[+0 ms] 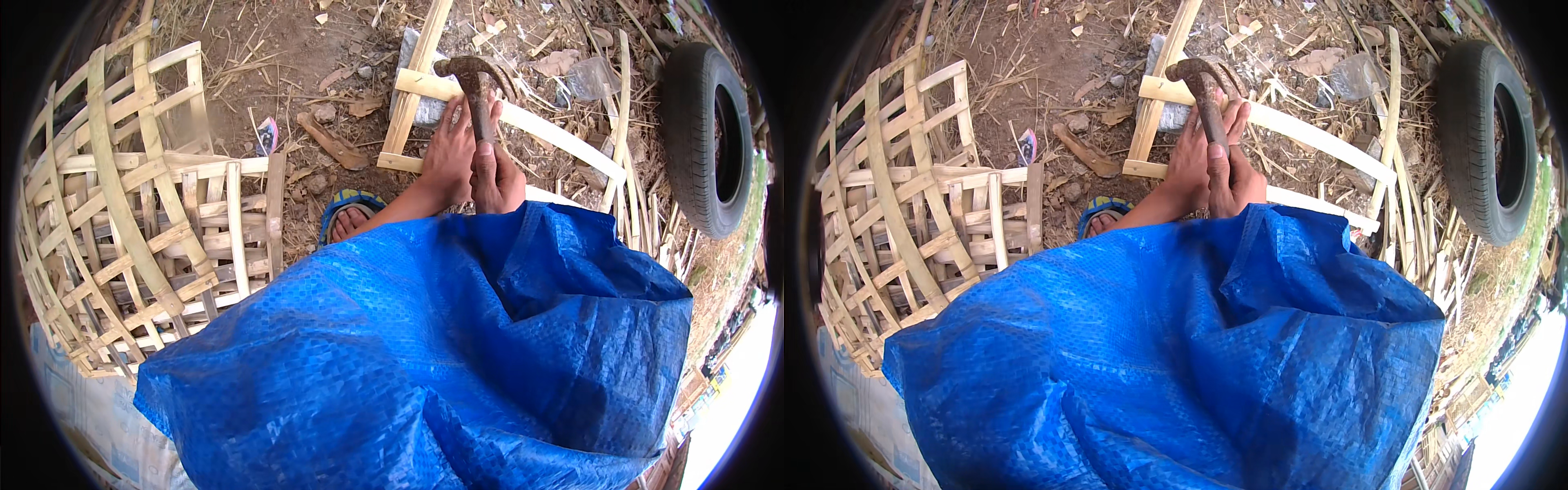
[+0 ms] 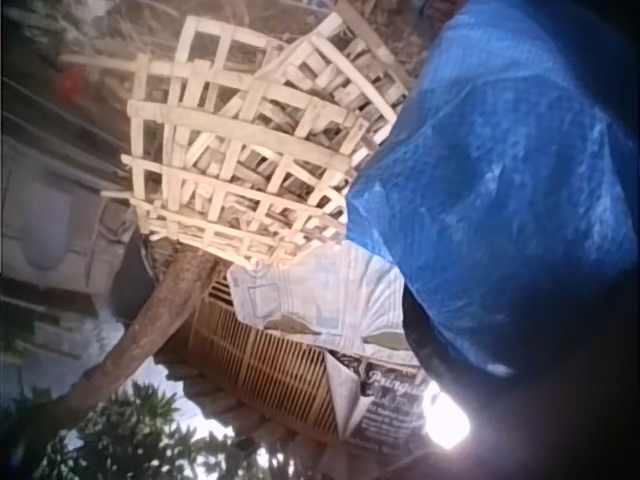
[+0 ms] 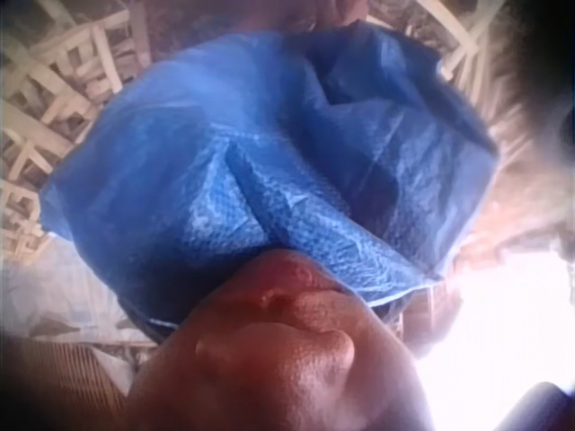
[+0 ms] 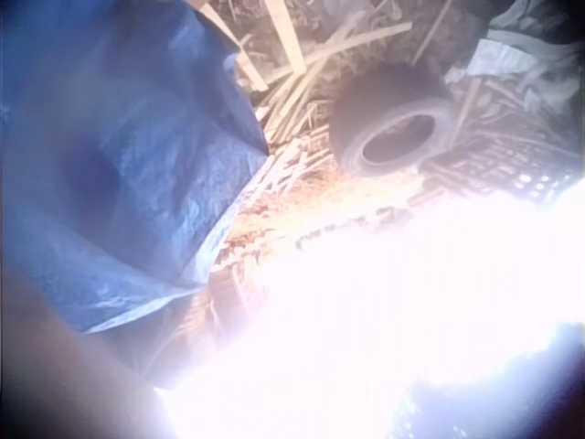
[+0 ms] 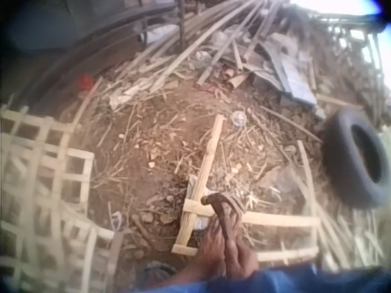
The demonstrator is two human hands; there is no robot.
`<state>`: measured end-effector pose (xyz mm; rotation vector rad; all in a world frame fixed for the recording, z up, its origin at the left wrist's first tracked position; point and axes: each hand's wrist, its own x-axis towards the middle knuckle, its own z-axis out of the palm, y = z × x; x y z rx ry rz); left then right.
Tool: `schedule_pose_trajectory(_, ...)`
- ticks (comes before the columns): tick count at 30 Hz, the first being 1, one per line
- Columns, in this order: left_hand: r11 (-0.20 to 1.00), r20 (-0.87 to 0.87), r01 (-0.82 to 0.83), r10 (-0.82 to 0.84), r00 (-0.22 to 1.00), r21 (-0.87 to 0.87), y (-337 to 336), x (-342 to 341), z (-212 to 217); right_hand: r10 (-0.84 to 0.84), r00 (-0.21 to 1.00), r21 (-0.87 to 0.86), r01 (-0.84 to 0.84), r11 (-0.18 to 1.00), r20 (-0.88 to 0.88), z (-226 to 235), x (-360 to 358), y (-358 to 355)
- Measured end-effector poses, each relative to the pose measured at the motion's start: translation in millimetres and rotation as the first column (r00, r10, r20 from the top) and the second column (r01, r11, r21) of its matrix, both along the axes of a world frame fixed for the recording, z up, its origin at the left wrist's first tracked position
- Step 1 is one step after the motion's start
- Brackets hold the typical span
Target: The person saws a strip of wood, assembles several strips into a rectangular frame, and secures the joints with nails and a hammer.
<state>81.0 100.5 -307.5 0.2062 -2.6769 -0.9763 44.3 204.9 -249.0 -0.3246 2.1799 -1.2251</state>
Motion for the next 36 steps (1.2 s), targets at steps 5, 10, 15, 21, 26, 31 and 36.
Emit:
schedule_pose_trajectory(5, 1.0, -0.059, -0.018, 0.019, 0.998, 0.013, 1.6, 2.6, -4.5, 0.006, 1.0, 0.001, -0.006, 1.0, -0.023, -2.6, 7.7, -0.3)
schedule_pose_trajectory(10, 0.98, 0.015, -0.065, 0.069, 0.997, -0.187, 2.7, -4.3, -13.9, 0.142, 0.989, 0.076, -0.138, 0.988, -0.051, 4.3, 6.5, -4.1)
schedule_pose_trajectory(15, 0.969, 0.047, -0.046, 0.059, 0.997, -0.241, 8.1, -7.2, -0.4, 0.052, 0.981, -0.043, -0.061, 0.997, -0.186, 1.0, 11.7, -3.7)
schedule_pose_trajectory(21, 0.981, 0.031, -0.05, 0.057, 0.998, -0.189, 9.2, -4.8, -9.6, 0.036, 0.978, -0.066, -0.051, 0.997, -0.204, -12.0, 17.5, -0.6)
schedule_pose_trajectory(26, 0.841, 0.081, -0.083, 0.149, 0.985, -0.535, 5.1, -7.0, -26.1, 0.127, 0.939, 0.028, -0.125, 0.992, -0.321, -3.7, 15.9, -13.5)
schedule_pose_trajectory(31, 0.963, 0.022, -0.047, 0.054, 0.998, -0.264, 8.1, -6.8, -19.7, 0.138, 0.95, 0.044, -0.131, 0.99, -0.279, -2.4, 13.9, -2.6)
schedule_pose_trajectory(36, 0.982, 0.014, -0.035, 0.039, 0.999, -0.187, 4.1, -4.6, -10.2, 0.115, 0.946, -0.005, -0.122, 0.993, -0.304, 0.2, 12.1, -5.7)
